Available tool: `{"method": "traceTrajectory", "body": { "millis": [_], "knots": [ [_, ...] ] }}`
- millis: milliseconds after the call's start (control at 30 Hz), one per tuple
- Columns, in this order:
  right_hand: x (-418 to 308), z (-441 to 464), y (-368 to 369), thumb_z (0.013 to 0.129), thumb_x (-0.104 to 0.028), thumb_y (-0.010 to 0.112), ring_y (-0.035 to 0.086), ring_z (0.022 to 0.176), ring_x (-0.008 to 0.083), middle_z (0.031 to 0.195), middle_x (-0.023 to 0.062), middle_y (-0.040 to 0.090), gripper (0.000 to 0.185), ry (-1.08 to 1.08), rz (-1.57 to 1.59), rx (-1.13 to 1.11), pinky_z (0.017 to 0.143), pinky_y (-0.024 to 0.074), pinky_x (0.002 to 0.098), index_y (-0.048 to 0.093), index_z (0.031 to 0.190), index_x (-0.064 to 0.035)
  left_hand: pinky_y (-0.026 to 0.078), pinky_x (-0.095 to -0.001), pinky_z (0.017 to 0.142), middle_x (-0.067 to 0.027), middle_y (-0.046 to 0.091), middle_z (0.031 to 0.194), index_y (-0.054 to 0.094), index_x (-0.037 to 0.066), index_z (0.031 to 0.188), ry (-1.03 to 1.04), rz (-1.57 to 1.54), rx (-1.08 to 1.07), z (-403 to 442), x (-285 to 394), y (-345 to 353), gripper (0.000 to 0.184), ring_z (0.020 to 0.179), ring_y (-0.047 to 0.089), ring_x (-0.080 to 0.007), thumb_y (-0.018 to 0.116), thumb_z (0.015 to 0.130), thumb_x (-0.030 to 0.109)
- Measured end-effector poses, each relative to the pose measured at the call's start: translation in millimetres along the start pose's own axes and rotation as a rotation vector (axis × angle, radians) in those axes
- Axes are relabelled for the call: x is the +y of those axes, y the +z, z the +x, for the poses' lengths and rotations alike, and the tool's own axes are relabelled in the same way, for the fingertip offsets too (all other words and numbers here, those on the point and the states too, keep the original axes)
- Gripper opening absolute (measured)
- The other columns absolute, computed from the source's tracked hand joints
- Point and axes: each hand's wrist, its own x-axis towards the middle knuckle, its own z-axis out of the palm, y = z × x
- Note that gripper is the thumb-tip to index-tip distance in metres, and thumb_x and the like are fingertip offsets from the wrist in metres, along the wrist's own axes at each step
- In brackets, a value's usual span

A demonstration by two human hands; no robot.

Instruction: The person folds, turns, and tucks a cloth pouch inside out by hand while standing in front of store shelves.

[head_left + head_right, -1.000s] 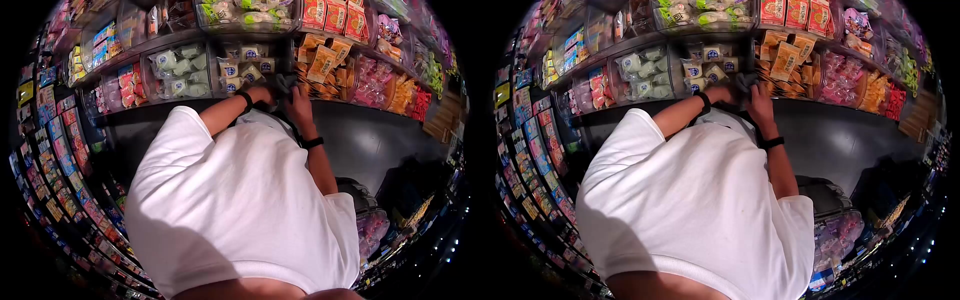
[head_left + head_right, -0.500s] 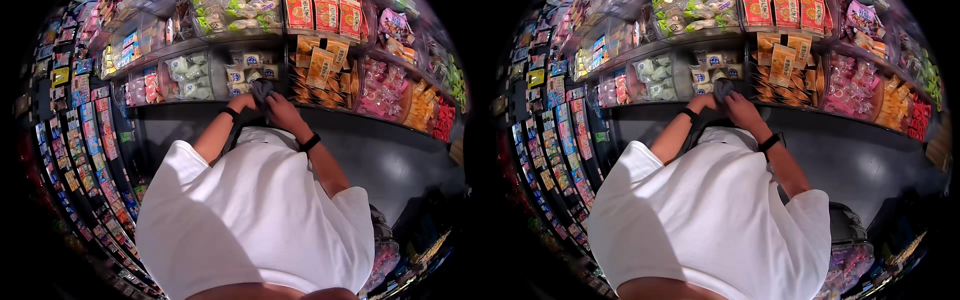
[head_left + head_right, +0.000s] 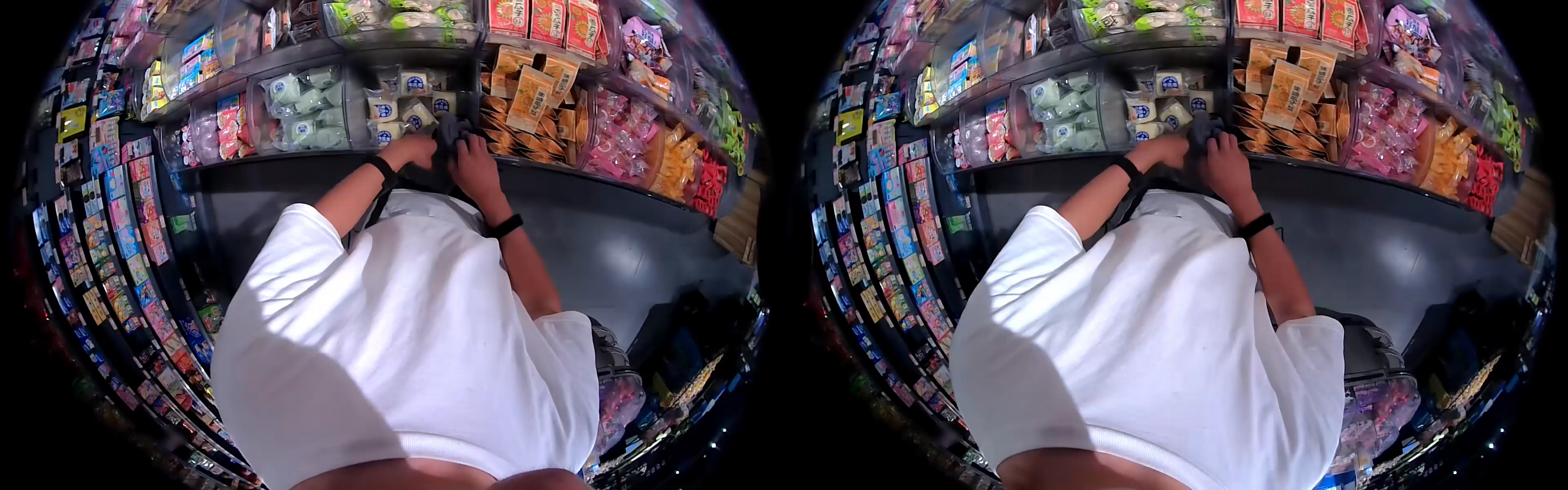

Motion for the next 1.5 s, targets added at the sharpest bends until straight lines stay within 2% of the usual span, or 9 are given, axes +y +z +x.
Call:
{"method": "traceTrajectory", "body": {
  "millis": [267, 567, 767, 900, 1000, 1233, 1367, 1433, 1500],
  "knots": [
    [-59, 44, 62, 0.092, -0.042, 0.049, 0.058, 0.089, 0.0456, 0.094, 0.0271, 0.061, 0.046, 0.202, 0.183, -0.275, 0.076, 0.0469, 0.0511, 0.051, 0.101, 0.0022, 0.04, -0.0431, 0.086, -0.0134, 0.066, 0.091, 0.067, 0.005, 0.092, -0.061, 0.089, 0.329, -142, -65, 1, 0.034, 0.097, 0.058, -0.0324, 0.069, 0.073, 0.033],
    [-101, 122, 170, 0.084, -0.027, 0.05, 0.061, 0.101, 0.0369, 0.108, 0.0253, 0.062, 0.037, 0.091, 0.4, -0.643, 0.083, 0.0475, 0.0434, 0.062, 0.106, 0.0008, 0.046, -0.0455, 0.083, -0.0197, 0.061, 0.097, 0.048, 0.009, 0.117, -0.074, -0.441, 0.589, -213, -105, 9, 0.044, 0.098, 0.058, -0.0391, 0.065, 0.078, 0.019],
    [-25, 104, 230, 0.088, -0.027, 0.047, 0.058, 0.104, 0.0396, 0.111, 0.0236, 0.062, 0.038, -0.018, 0.235, -0.623, 0.086, 0.0465, 0.0449, 0.058, 0.114, -0.0006, 0.047, -0.0476, 0.081, -0.0227, 0.062, 0.099, 0.05, 0.005, 0.116, 0.139, -0.578, 0.405, -179, -123, 28, 0.04, 0.093, 0.059, -0.0402, 0.058, 0.077, 0.007],
    [-50, 120, 144, 0.086, -0.044, 0.047, 0.053, 0.116, 0.0379, 0.121, 0.0234, 0.057, 0.056, 0.347, 0.01, -0.893, 0.094, 0.0426, 0.0436, 0.053, 0.124, -0.0037, 0.045, -0.0484, 0.079, -0.0246, 0.061, 0.096, 0.052, 0.005, 0.117, 0.111, -0.452, 0.164, -150, -129, 46, 0.035, 0.093, 0.058, -0.0428, 0.05, 0.082, 0.011],
    [-63, 130, 149, 0.085, -0.045, 0.046, 0.05, 0.121, 0.0349, 0.127, 0.02, 0.055, 0.058, 0.437, 0.093, -1.046, 0.098, 0.0403, 0.0417, 0.052, 0.127, -0.0061, 0.044, -0.0492, 0.08, -0.0259, 0.061, 0.097, 0.053, 0.002, 0.108, 0.141, -0.638, 0.19, -163, -141, 52, 0.03, 0.094, 0.057, -0.0436, 0.053, 0.081, 0.016],
    [-95, 139, 136, 0.084, -0.045, 0.043, 0.051, 0.12, 0.0324, 0.128, 0.0185, 0.055, 0.056, 0.333, 0.156, -1.039, 0.099, 0.0398, 0.04, 0.057, 0.121, -0.0045, 0.047, -0.045, 0.083, -0.0256, 0.062, 0.102, 0.038, 0.006, 0.134, 0.064, -0.655, 0.116, -178, -151, 56, 0.058, 0.094, 0.06, -0.0415, 0.058, 0.082, 0.023],
    [-24, 111, 165, 0.089, -0.043, 0.042, 0.048, 0.124, 0.0291, 0.134, 0.0158, 0.051, 0.055, 0.347, 0.092, -0.86, 0.1, 0.0372, 0.0376, 0.05, 0.129, -0.0078, 0.046, -0.0447, 0.084, -0.0261, 0.062, 0.104, 0.041, 0.004, 0.132, 0.081, -0.747, 0.06, -142, -113, 38, 0.056, 0.096, 0.06, -0.0411, 0.059, 0.083, 0.025],
    [40, 102, 196, 0.087, -0.051, 0.041, 0.04, 0.131, 0.0298, 0.141, 0.0135, 0.043, 0.064, 0.362, 0.134, -1.025, 0.103, 0.0359, 0.0371, 0.044, 0.136, -0.0089, 0.047, -0.0453, 0.082, -0.0262, 0.062, 0.102, 0.046, 0.002, 0.125, 0.115, -0.691, 0.12, -110, -93, 44, 0.049, 0.095, 0.06, -0.0412, 0.057, 0.083, 0.024],
    [11, 116, 123, 0.087, -0.051, 0.042, 0.042, 0.129, 0.0306, 0.139, 0.0132, 0.045, 0.064, 0.452, 0.031, -1.14, 0.104, 0.0356, 0.0374, 0.046, 0.134, -0.0085, 0.046, -0.0459, 0.082, -0.0261, 0.062, 0.101, 0.049, 0.001, 0.119, 0.126, -0.634, 0.122, -84, -77, 48, 0.041, 0.094, 0.06, -0.0413, 0.054, 0.084, 0.022]
  ]
}}
